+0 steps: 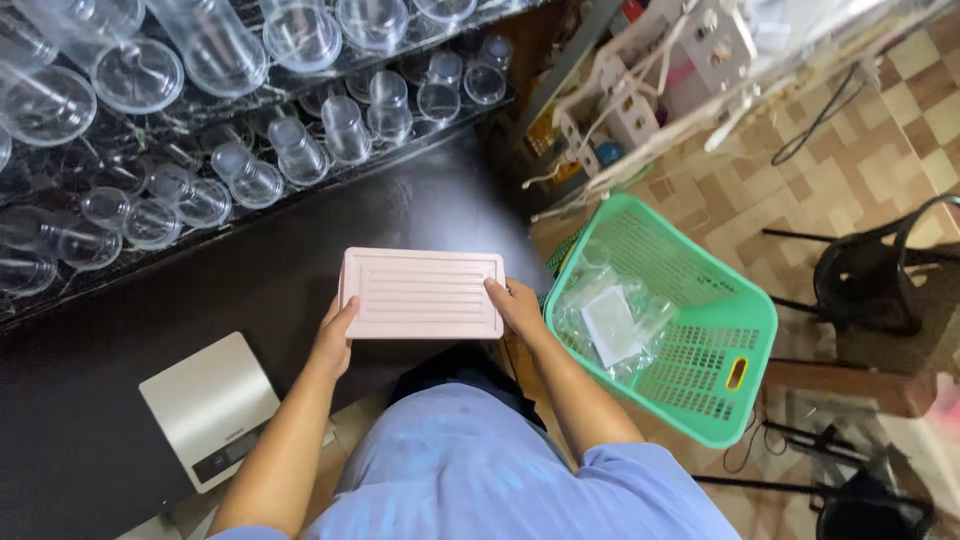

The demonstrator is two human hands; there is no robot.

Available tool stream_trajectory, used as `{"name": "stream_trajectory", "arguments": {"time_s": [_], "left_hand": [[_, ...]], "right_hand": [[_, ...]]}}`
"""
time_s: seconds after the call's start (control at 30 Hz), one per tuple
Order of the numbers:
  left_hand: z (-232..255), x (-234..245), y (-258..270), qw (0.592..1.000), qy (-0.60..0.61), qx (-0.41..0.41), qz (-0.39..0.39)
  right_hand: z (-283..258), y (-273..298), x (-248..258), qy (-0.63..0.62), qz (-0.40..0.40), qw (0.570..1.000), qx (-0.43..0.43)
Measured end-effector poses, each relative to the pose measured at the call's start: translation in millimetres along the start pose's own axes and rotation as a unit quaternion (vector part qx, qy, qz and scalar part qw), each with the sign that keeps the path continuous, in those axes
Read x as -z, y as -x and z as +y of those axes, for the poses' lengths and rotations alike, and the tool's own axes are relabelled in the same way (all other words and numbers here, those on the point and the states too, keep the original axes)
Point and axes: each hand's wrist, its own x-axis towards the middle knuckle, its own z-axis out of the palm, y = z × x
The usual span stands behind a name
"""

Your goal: The person transfers various food containers, a dispenser, and a digital scale one by one from a counter to a table by hand.

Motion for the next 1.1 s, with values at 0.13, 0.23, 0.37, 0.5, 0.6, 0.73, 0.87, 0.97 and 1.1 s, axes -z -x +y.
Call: {"name": "stream_trajectory", "arguments": {"time_s": [0.13,0.23,0.37,0.5,0.6,0.73,0.87,0.97,1.1], "left_hand": [[-11,3,47,1.0,-0.016,-0.001,-0.024],[-14,-1,76,0.999,-0.031,0.014,-0.04],[-19,-14,102,0.997,0.007,0.045,-0.069],[-11,-32,117,0.995,-0.001,0.038,-0.09],[6,-49,128,0.993,-0.012,-0.005,-0.119],[24,-78,141,0.987,-0.032,-0.041,-0.151],[31,-118,153,0.979,-0.077,-0.016,-0.186],[21,-156,167,0.967,-0.111,-0.002,-0.227],[-12,-207,195,0.95,-0.141,0.042,-0.275]], "right_hand": [[19,59,-7,-0.079,0.009,0.996,-0.027],[23,100,-3,-0.103,0.02,0.993,-0.048],[25,144,15,-0.06,0.062,0.995,-0.046],[12,180,32,-0.105,0.08,0.991,-0.032],[2,205,47,-0.105,0.087,0.991,0.015],[1,231,66,-0.091,0.11,0.988,0.053],[20,272,86,-0.093,0.151,0.981,0.072],[45,314,105,-0.081,0.204,0.972,0.08],[78,385,137,-0.004,0.289,0.957,0.024]]}}
